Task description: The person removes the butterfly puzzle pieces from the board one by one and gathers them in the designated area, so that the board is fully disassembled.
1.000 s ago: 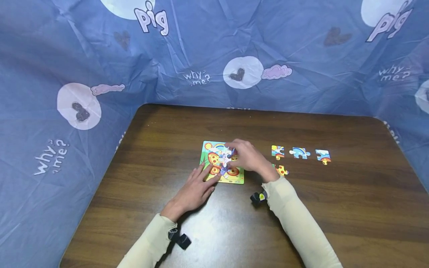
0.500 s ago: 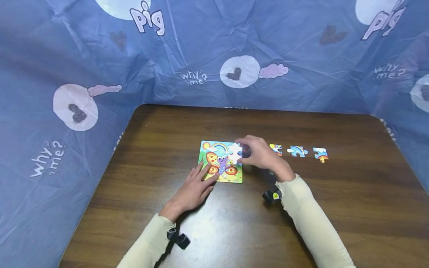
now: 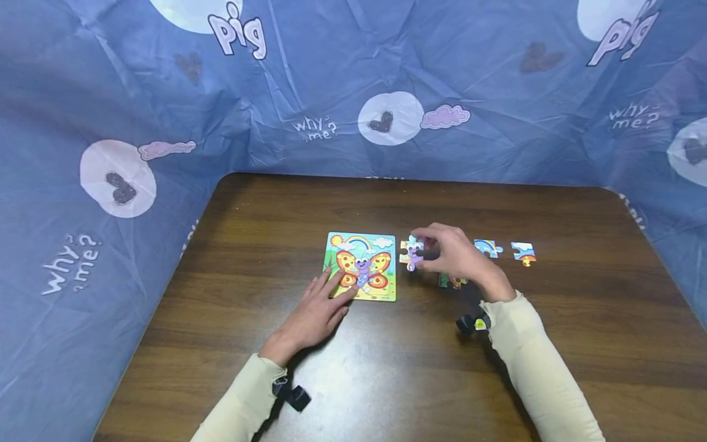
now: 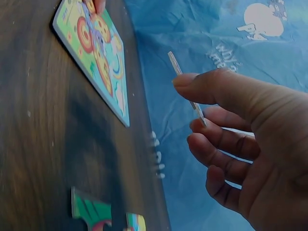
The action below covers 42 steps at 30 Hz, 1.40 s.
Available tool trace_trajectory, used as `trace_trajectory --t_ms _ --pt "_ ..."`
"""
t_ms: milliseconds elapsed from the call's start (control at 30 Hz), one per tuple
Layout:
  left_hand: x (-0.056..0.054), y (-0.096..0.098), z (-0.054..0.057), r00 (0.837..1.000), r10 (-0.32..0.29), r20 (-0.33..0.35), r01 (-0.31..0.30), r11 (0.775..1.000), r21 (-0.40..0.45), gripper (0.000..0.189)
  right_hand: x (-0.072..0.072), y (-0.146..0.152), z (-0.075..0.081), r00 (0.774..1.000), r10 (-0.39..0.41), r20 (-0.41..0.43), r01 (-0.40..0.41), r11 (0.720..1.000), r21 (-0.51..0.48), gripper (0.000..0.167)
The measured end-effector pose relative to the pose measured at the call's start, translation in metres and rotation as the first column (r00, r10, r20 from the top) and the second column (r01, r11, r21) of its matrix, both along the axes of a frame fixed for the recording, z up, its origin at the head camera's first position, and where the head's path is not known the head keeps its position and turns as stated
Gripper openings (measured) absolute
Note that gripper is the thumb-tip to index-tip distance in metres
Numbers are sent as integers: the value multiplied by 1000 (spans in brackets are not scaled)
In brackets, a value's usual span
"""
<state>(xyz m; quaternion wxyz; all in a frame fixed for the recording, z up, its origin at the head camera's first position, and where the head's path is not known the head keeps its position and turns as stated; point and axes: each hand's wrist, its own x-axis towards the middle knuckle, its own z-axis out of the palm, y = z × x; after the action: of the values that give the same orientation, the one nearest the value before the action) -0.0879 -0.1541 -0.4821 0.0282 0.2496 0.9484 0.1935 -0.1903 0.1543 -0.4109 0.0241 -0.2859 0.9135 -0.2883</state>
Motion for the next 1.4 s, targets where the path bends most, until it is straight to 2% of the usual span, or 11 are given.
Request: trace_trajectory --t_ms 233,467,733,1067,1400 --pt "0 1 0 1000 2 0 -2 1000 6 44 2 20 -2 1000 1 -31 -1 1000 1 56" --pt "1 0 0 1000 0 -10 0 1000 10 43 5 43 -5 1000 -17 -26 17 1000 23 56" --pt "1 0 1 1000 -3 -2 3 1000 1 43 11 71 -12 992 -34 -120 31 999 -27 53" --pt "1 0 2 1000 0 7 0 1000 5 43 21 102 -13 992 -85 -89 82 996 -31 53" --pt "1 0 1 1000 0 0 0 1000 -1 43 26 130 -24 987 -120 -110 123 992 16 52"
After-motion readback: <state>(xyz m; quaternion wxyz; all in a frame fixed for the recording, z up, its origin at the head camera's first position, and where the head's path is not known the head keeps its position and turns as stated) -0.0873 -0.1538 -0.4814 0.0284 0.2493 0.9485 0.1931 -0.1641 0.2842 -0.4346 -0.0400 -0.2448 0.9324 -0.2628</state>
